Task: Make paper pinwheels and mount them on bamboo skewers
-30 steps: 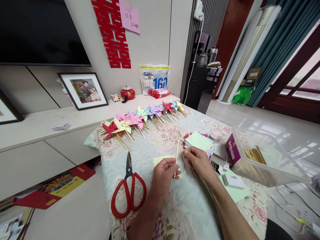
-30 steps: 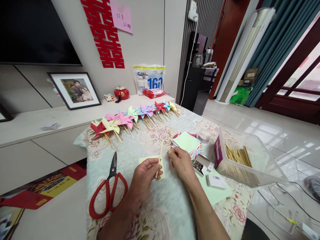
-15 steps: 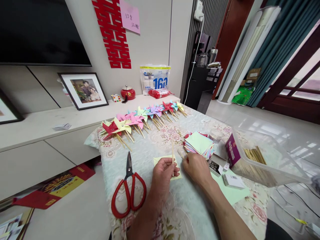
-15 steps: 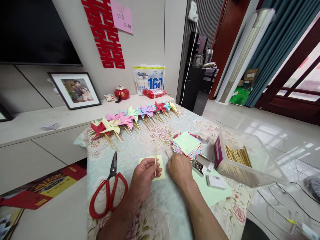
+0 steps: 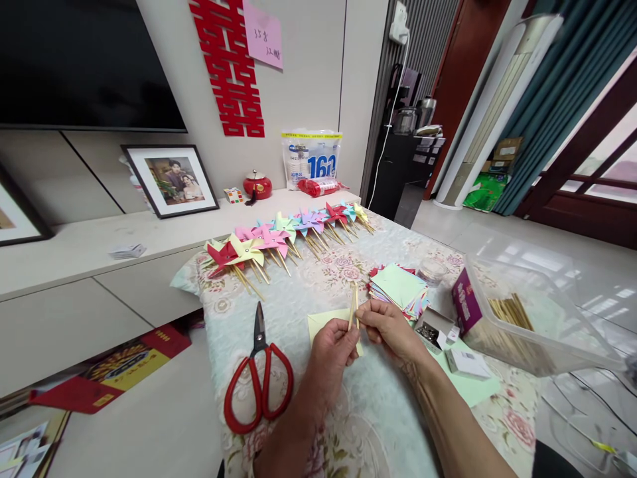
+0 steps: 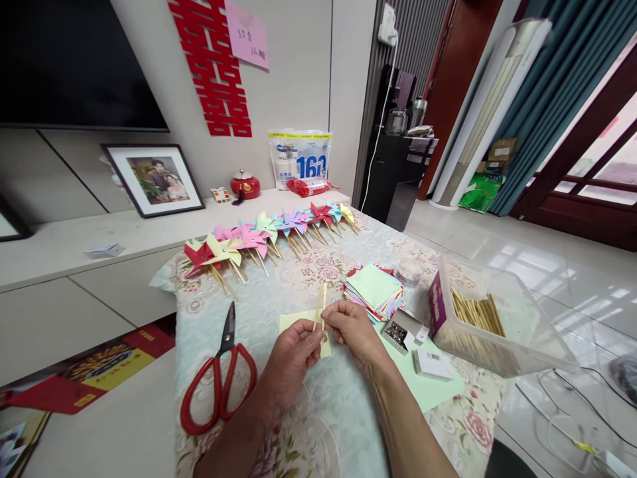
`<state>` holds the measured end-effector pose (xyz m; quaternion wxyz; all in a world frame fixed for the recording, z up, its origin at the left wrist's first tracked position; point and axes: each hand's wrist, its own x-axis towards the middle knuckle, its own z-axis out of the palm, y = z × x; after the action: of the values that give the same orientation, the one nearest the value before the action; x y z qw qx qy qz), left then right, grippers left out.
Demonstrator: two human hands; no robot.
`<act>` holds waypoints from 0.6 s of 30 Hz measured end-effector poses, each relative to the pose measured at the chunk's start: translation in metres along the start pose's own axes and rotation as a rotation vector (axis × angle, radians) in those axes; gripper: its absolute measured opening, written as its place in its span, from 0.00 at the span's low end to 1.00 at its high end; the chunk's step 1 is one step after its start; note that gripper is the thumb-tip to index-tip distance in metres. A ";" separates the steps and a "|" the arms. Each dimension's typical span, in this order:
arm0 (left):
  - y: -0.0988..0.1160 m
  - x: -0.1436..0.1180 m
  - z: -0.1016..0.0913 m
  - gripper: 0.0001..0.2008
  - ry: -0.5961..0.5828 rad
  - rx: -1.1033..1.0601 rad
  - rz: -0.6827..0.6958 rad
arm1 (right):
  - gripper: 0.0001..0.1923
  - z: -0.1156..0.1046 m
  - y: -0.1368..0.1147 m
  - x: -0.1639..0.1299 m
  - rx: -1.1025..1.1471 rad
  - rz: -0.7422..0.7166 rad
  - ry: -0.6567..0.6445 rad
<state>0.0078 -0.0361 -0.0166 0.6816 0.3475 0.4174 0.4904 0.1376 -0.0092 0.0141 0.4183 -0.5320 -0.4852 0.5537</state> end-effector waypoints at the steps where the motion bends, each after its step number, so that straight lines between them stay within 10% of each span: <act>1: 0.000 0.000 -0.001 0.17 0.001 0.000 -0.010 | 0.11 0.000 0.000 0.000 0.071 0.005 -0.008; 18: 0.006 -0.001 0.002 0.17 0.002 -0.052 -0.023 | 0.13 -0.001 0.002 0.000 0.002 -0.076 -0.020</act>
<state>0.0069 -0.0353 -0.0105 0.6957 0.3243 0.4089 0.4936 0.1392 -0.0095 0.0117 0.4347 -0.5073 -0.5085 0.5432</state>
